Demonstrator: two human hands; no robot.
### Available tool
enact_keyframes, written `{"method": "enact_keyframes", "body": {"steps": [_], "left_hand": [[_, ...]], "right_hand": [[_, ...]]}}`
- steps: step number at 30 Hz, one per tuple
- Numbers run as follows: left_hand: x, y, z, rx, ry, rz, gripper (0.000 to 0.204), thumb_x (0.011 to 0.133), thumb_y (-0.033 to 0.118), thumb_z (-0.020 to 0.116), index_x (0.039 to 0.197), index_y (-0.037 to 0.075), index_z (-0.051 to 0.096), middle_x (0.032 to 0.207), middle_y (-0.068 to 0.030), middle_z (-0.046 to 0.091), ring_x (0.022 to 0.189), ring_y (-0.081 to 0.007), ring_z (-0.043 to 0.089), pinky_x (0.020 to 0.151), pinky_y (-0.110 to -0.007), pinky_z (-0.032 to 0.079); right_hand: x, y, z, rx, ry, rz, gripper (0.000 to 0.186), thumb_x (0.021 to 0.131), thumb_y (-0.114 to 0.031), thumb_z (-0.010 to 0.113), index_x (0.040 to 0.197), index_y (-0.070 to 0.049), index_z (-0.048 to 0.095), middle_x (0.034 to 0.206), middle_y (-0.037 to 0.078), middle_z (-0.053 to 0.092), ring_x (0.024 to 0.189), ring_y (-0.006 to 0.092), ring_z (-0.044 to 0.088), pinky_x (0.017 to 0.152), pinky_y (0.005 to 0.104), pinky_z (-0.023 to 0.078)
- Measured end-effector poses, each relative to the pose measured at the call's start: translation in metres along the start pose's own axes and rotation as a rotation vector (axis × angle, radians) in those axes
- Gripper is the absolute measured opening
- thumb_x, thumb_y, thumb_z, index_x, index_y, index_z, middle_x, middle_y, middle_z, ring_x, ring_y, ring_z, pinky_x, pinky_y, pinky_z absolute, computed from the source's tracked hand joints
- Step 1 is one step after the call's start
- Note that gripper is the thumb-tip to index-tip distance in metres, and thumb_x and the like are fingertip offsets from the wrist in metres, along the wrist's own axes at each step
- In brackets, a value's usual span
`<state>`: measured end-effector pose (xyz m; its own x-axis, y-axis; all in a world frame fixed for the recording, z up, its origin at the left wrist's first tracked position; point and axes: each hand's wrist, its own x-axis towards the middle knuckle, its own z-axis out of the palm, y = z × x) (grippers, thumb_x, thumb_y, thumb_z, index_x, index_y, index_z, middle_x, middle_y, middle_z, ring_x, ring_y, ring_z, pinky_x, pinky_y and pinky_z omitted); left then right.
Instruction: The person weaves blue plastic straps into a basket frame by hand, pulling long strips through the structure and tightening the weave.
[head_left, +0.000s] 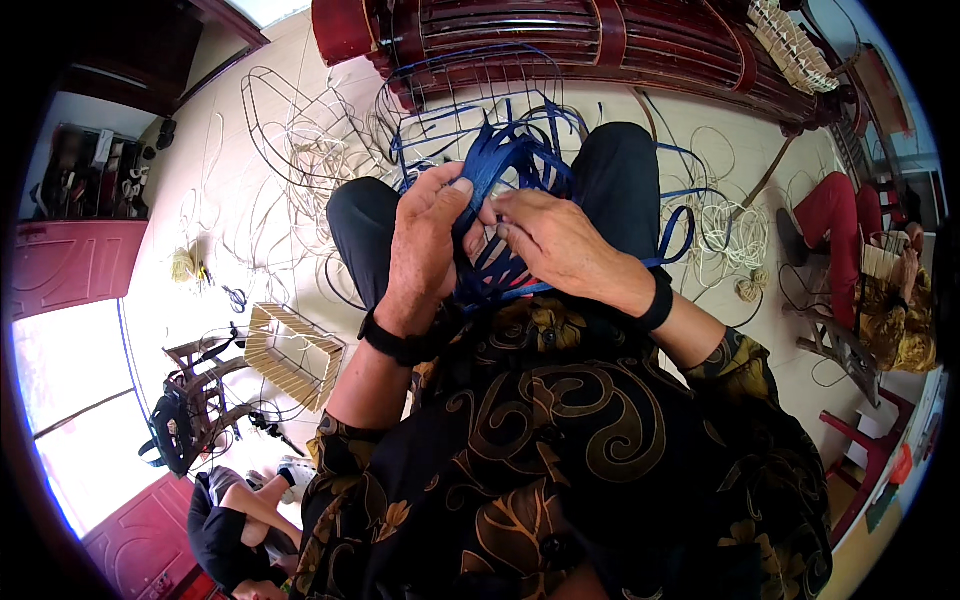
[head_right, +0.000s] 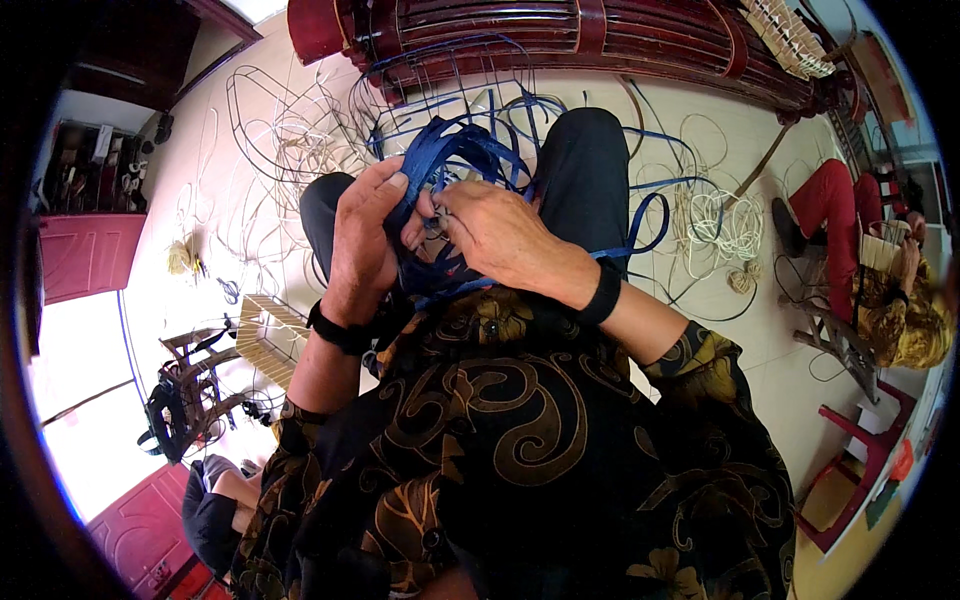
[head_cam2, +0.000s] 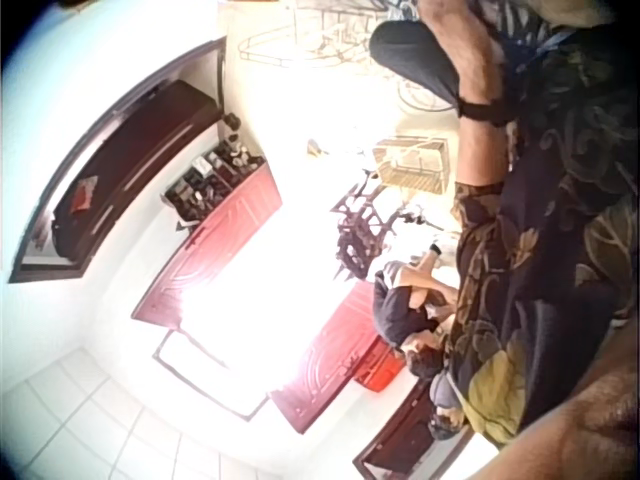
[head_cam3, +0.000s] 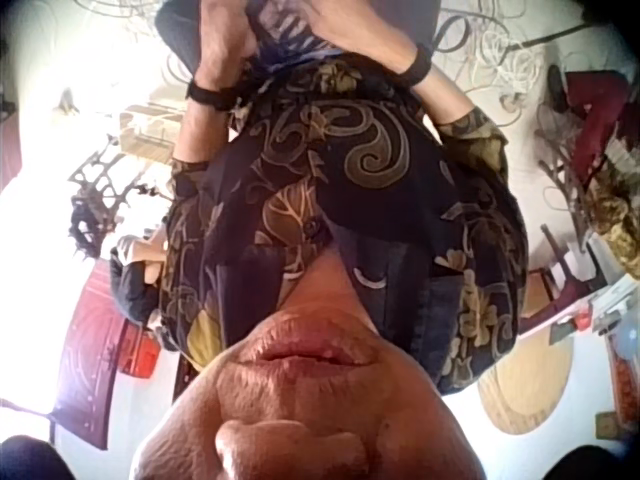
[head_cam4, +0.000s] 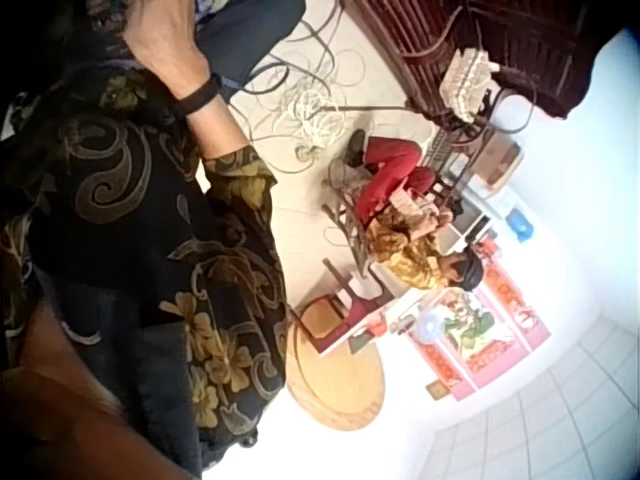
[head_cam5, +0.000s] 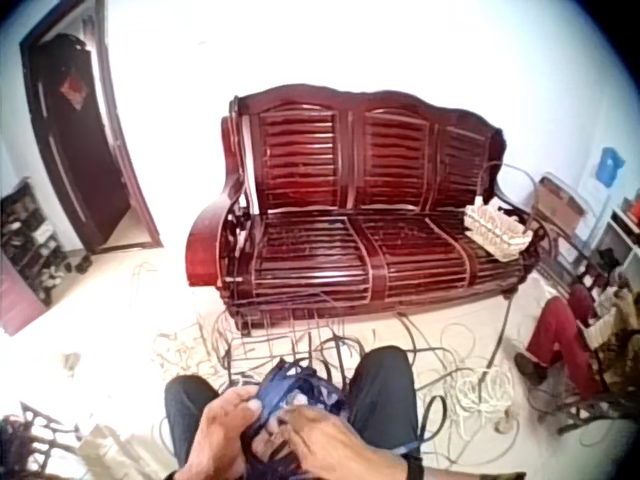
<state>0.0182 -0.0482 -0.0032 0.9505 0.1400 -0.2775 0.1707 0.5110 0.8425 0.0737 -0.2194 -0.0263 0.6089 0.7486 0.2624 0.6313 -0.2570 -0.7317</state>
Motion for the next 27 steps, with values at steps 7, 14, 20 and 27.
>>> {"method": "enact_keyframes", "body": {"steps": [7, 14, 20, 27], "left_hand": [[-0.01, 0.006, 0.014, -0.13, -0.211, -0.125, 0.028, 0.097, 0.017, 0.044, 0.109, -0.006, 0.052, 0.077, -0.012, 0.061, 0.052, -0.012, 0.046, 0.05, -0.026, 0.038], [-0.008, 0.008, 0.004, -0.358, -0.256, -0.152, 0.037, 0.095, 0.019, 0.036, 0.116, -0.009, 0.049, 0.09, -0.019, 0.063, 0.056, -0.0173, 0.048, 0.059, -0.032, 0.047], [-0.007, 0.011, -0.006, -0.313, -0.203, -0.179, 0.033, 0.089, 0.008, 0.037, 0.113, -0.008, 0.053, 0.087, -0.0184, 0.065, 0.064, -0.0243, 0.062, 0.06, -0.036, 0.054], [-0.002, 0.01, -0.006, -0.248, -0.183, -0.166, 0.025, 0.091, 0.002, 0.043, 0.112, -0.005, 0.055, 0.085, -0.0141, 0.066, 0.06, -0.0193, 0.062, 0.056, -0.031, 0.052]], "right_hand": [[0.014, 0.029, 0.015, 0.298, 0.008, 0.107, 0.022, 0.08, -0.009, 0.062, 0.099, 0.002, 0.062, 0.099, 0.025, 0.063, 0.089, 0.0413, 0.061, 0.079, 0.0431, 0.048], [0.007, 0.009, -0.002, 0.53, -0.134, 0.33, 0.018, 0.093, -0.016, 0.056, 0.093, 0.0, 0.063, 0.081, 0.016, 0.064, 0.073, 0.0284, 0.064, 0.067, 0.0369, 0.048], [-0.012, -0.02, -0.029, 0.55, -0.042, 0.42, 0.021, 0.096, -0.008, 0.053, 0.114, -0.004, 0.062, 0.079, 0.007, 0.066, 0.072, 0.0118, 0.064, 0.063, 0.0261, 0.05], [-0.013, -0.032, -0.052, 0.873, -0.236, 0.404, 0.023, 0.097, -0.005, 0.051, 0.117, 0.0, 0.06, 0.096, 0.009, 0.068, 0.09, 0.0131, 0.065, 0.082, 0.0263, 0.052]]}}
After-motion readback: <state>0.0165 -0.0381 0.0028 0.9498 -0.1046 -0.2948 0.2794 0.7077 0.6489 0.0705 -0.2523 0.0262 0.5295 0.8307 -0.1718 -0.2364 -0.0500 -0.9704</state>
